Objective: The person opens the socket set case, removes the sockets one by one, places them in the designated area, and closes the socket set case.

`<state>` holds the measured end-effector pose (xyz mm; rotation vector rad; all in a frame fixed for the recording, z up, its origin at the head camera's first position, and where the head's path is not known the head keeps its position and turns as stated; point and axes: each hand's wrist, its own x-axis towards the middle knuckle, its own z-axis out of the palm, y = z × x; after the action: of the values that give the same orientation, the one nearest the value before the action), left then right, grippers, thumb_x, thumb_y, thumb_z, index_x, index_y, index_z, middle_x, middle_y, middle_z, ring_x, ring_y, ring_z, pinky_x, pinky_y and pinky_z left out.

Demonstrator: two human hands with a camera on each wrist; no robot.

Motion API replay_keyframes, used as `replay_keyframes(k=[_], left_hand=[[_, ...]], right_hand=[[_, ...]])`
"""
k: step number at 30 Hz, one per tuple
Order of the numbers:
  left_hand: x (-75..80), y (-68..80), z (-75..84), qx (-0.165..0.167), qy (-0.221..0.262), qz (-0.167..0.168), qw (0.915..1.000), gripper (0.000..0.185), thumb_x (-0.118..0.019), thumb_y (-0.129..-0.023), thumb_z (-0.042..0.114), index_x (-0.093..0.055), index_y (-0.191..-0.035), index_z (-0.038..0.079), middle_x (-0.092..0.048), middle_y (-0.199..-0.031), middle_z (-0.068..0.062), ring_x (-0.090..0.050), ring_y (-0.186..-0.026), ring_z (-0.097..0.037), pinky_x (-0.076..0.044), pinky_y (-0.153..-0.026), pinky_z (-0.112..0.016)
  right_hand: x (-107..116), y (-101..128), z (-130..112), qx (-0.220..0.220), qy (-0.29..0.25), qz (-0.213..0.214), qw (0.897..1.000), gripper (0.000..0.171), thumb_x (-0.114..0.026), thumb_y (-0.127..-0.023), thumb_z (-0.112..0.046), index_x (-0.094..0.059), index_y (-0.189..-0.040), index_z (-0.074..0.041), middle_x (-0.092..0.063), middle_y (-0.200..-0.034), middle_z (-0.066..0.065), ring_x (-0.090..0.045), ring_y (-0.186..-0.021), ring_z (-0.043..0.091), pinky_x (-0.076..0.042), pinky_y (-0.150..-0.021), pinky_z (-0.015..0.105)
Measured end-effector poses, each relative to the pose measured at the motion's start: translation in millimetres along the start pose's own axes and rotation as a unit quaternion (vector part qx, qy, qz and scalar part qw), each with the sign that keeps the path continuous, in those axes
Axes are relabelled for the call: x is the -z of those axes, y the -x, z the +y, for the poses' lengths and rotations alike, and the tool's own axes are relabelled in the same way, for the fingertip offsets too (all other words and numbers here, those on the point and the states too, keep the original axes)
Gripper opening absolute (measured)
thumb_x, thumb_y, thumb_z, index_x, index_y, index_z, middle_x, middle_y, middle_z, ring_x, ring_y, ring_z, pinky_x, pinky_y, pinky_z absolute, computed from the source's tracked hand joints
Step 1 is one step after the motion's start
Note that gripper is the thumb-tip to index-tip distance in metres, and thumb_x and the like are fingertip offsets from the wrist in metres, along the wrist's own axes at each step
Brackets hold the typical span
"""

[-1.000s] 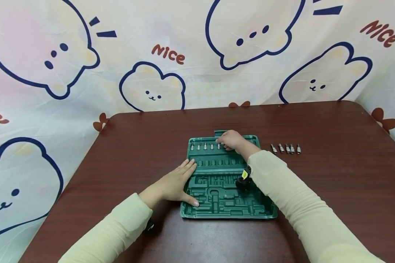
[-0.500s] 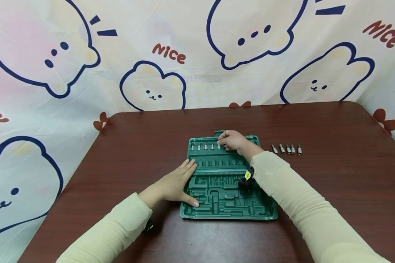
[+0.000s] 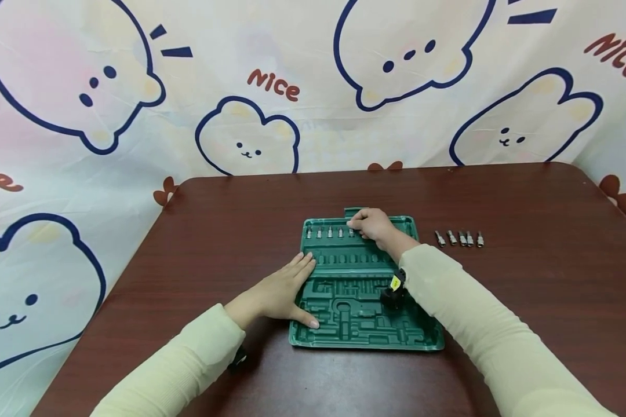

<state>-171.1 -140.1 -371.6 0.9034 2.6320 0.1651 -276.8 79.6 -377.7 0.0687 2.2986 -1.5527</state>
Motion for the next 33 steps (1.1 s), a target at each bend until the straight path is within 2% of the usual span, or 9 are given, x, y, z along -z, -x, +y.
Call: replay_keyframes(k=[4, 8, 13, 16, 28, 33], left_hand=[[0.2, -1.0, 1.5, 0.0, 0.003, 0.001, 1.0, 0.115, -0.052, -0.059, 0.073, -0.006, -0.139, 0.004, 0.001, -0.144, -0.009, 0.004, -0.129, -0.022, -0.014, -0.101, -0.037], [0.5, -0.7, 2.6, -0.001, 0.0, 0.002, 1.0, 0.115, -0.052, -0.059, 0.072, -0.006, -0.139, 0.004, 0.001, -0.143, -0.009, 0.004, -0.129, -0.022, -0.015, -0.101, -0.036], [-0.3, -0.1, 2.6, -0.005, -0.001, 0.004, 1.0, 0.115, -0.053, -0.059, 0.072, -0.007, -0.139, 0.004, 0.0, -0.143, -0.01, 0.003, -0.129, -0.023, -0.015, -0.101, -0.037], [-0.5, -0.2, 2.2, -0.007, -0.002, 0.004, 1.0, 0.115, -0.051, -0.059, 0.073, -0.007, -0.139, 0.004, 0.0, -0.143, -0.01, 0.003, -0.129, -0.023, -0.015, -0.101, -0.036], [5.2, 2.2, 5.4, 0.002, -0.003, -0.004, 1.0, 0.113, -0.054, -0.06, 0.07, -0.007, -0.139, 0.003, 0.0, -0.143, -0.011, 0.003, -0.129, -0.023, -0.014, -0.101, -0.036], [4.8, 2.3, 4.4, 0.007, -0.006, -0.007, 0.9999, 0.113, -0.054, -0.06, 0.07, -0.007, -0.139, 0.003, 0.0, -0.143, -0.01, 0.003, -0.129, -0.023, -0.013, -0.101, -0.036]], right_hand=[[1, 1, 2, 0.0, -0.013, 0.013, 1.0, 0.016, -0.051, -0.088, -0.015, -0.054, -0.099, -0.003, -0.047, -0.102, 0.009, -0.043, -0.076, 0.02, -0.04, -0.067, 0.029], [2, 3, 1, -0.004, -0.033, 0.022, 0.999, 0.019, -0.048, -0.089, -0.017, -0.054, -0.1, -0.003, -0.048, -0.095, 0.008, -0.044, -0.073, 0.018, -0.041, -0.064, 0.027], [6, 5, 0, -0.018, -0.118, 0.038, 0.992, 0.022, -0.046, -0.09, -0.019, -0.051, -0.103, -0.002, -0.047, -0.091, 0.008, -0.046, -0.068, 0.014, -0.042, -0.059, 0.023], [8, 8, -1, -0.019, -0.15, 0.033, 0.988, 0.024, -0.046, -0.091, -0.019, -0.05, -0.105, -0.001, -0.047, -0.094, 0.008, -0.049, -0.071, 0.015, -0.045, -0.062, 0.023], [19, 25, 1, 0.002, -0.175, -0.002, 0.985, 0.032, -0.042, -0.092, -0.02, -0.041, -0.113, 0.004, -0.045, -0.094, 0.009, -0.053, -0.074, 0.015, -0.048, -0.069, 0.028], [33, 37, 4, 0.011, -0.177, -0.006, 0.984, 0.029, -0.041, -0.093, -0.02, -0.04, -0.109, 0.004, -0.044, -0.094, 0.01, -0.056, -0.076, 0.015, -0.048, -0.071, 0.031]])
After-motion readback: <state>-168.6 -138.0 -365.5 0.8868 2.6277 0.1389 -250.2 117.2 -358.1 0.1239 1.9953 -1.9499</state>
